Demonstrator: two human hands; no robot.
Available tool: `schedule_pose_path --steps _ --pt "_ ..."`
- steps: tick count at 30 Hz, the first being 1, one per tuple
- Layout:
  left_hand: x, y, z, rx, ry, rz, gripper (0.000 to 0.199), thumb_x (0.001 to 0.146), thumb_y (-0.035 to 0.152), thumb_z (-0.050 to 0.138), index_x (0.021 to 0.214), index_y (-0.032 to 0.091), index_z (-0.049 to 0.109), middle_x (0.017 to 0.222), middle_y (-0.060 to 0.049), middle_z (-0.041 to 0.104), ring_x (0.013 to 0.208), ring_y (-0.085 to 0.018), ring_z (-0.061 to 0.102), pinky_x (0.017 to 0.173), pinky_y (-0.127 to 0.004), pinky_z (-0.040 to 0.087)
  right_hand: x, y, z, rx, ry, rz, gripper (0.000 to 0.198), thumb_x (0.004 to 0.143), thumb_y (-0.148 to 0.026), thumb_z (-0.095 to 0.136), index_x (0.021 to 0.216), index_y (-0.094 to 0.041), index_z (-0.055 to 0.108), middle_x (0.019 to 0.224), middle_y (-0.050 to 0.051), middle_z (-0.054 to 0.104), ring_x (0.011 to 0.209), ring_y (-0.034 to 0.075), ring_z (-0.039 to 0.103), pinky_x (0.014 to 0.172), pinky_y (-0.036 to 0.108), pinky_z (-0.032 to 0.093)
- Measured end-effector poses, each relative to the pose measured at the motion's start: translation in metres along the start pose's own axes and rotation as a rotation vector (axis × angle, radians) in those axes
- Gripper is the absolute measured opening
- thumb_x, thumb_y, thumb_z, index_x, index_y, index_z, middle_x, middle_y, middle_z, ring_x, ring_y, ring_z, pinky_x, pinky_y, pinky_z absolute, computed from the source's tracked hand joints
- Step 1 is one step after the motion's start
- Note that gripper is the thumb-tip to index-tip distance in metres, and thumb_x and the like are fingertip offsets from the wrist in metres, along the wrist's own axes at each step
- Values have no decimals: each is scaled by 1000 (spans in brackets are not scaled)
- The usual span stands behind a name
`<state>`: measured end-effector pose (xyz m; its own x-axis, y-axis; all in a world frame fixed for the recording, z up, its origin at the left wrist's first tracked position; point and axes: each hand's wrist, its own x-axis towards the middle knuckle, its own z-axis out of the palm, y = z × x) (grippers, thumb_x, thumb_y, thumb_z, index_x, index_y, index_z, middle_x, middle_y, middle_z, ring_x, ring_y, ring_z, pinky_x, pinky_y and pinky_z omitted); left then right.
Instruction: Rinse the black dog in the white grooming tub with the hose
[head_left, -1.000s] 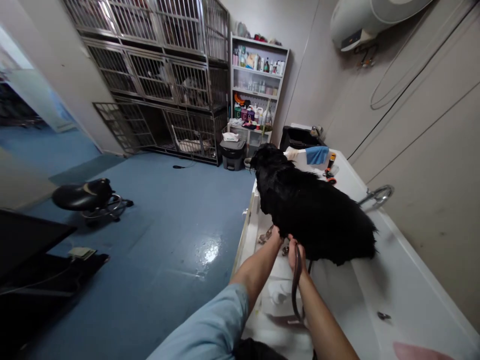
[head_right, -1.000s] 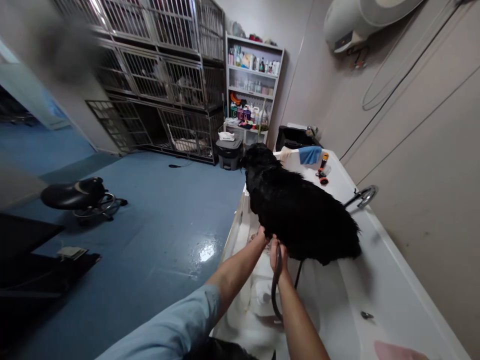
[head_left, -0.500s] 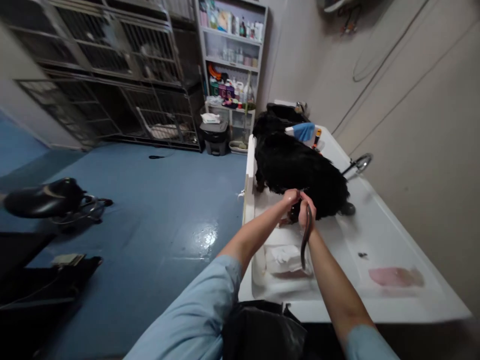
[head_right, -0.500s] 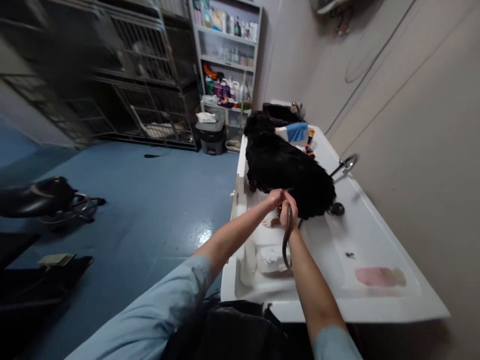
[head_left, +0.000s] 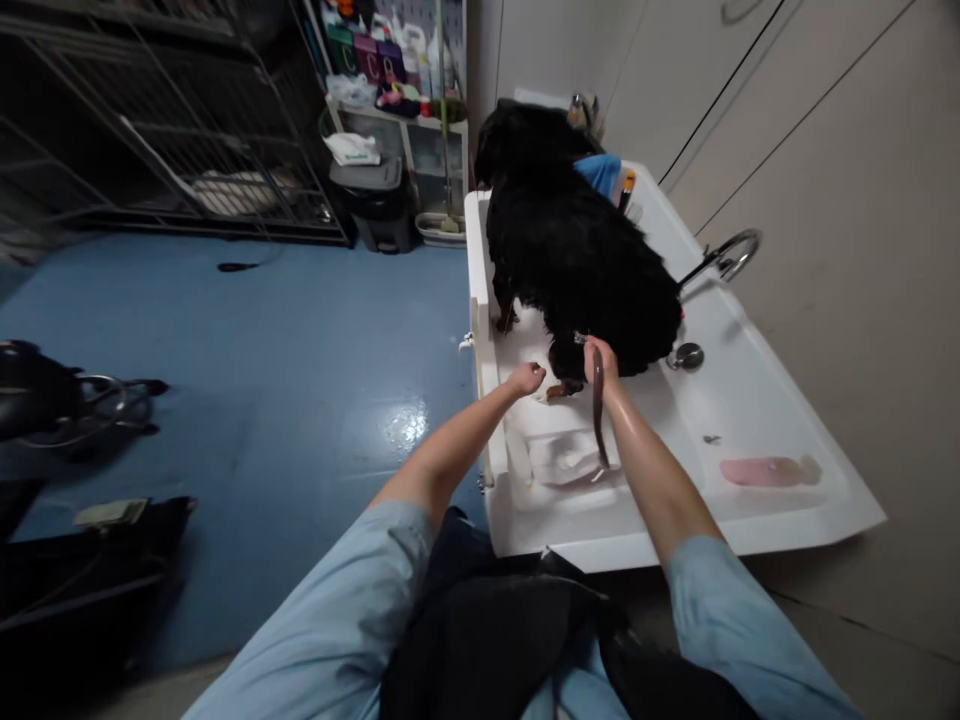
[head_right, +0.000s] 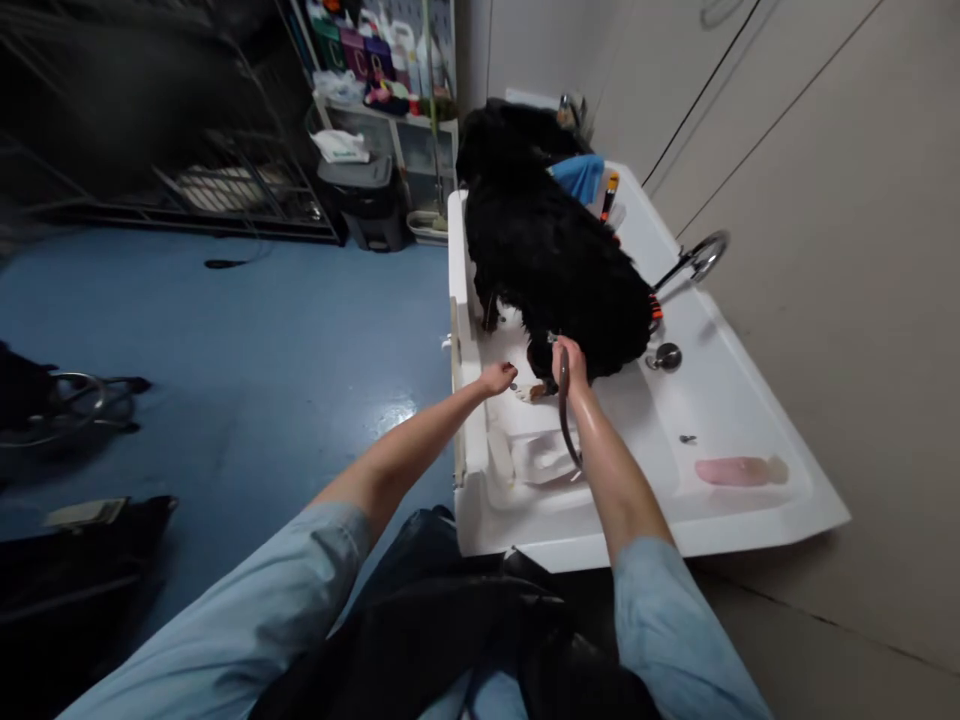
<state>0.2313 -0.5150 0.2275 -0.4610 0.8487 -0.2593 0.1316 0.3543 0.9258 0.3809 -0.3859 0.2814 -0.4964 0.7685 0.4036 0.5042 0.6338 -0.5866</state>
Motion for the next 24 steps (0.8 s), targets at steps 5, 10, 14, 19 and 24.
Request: schedule_pose_path --steps 5,10,14,19,24 --pt "-25 -96 -48 667 -202 278 43 91 25 65 128 6 73 161 -23 48 162 -38 21 133 -57 8 -4 24 36 -146 -29 101 42 98 -33 51 120 -6 75 134 22 70 128 28 64 119 44 45" --pt "-20 -146 -76 692 -381 529 55 98 35 55 147 10 62 170 -18 35 163 -35 20 133 -55 19 -17 18 53 -300 -73 353 41 98 -29 46 103 -1 76 107 21 76 107 26 69 110 45 49" --pt "-7 -149 -85 596 -549 601 65 96 34 59 155 8 51 173 -22 24 164 -36 16 132 -58 19 19 -21 27 -514 78 18 41 96 -29 51 124 -9 73 138 22 68 133 33 59 119 55 42" --pt "4 -154 -99 408 -668 607 59 87 27 65 145 15 61 170 -19 32 162 -35 23 132 -57 21 73 -57 31 -841 -15 -88 51 97 -27 54 142 -9 65 161 24 49 155 43 35 120 69 30" --pt "45 -171 -153 210 -472 539 54 84 23 67 137 17 68 168 -19 39 157 -35 38 129 -51 33 73 -18 107 -765 -326 -181 55 88 -10 41 132 -13 74 149 21 62 144 33 54 120 57 39"
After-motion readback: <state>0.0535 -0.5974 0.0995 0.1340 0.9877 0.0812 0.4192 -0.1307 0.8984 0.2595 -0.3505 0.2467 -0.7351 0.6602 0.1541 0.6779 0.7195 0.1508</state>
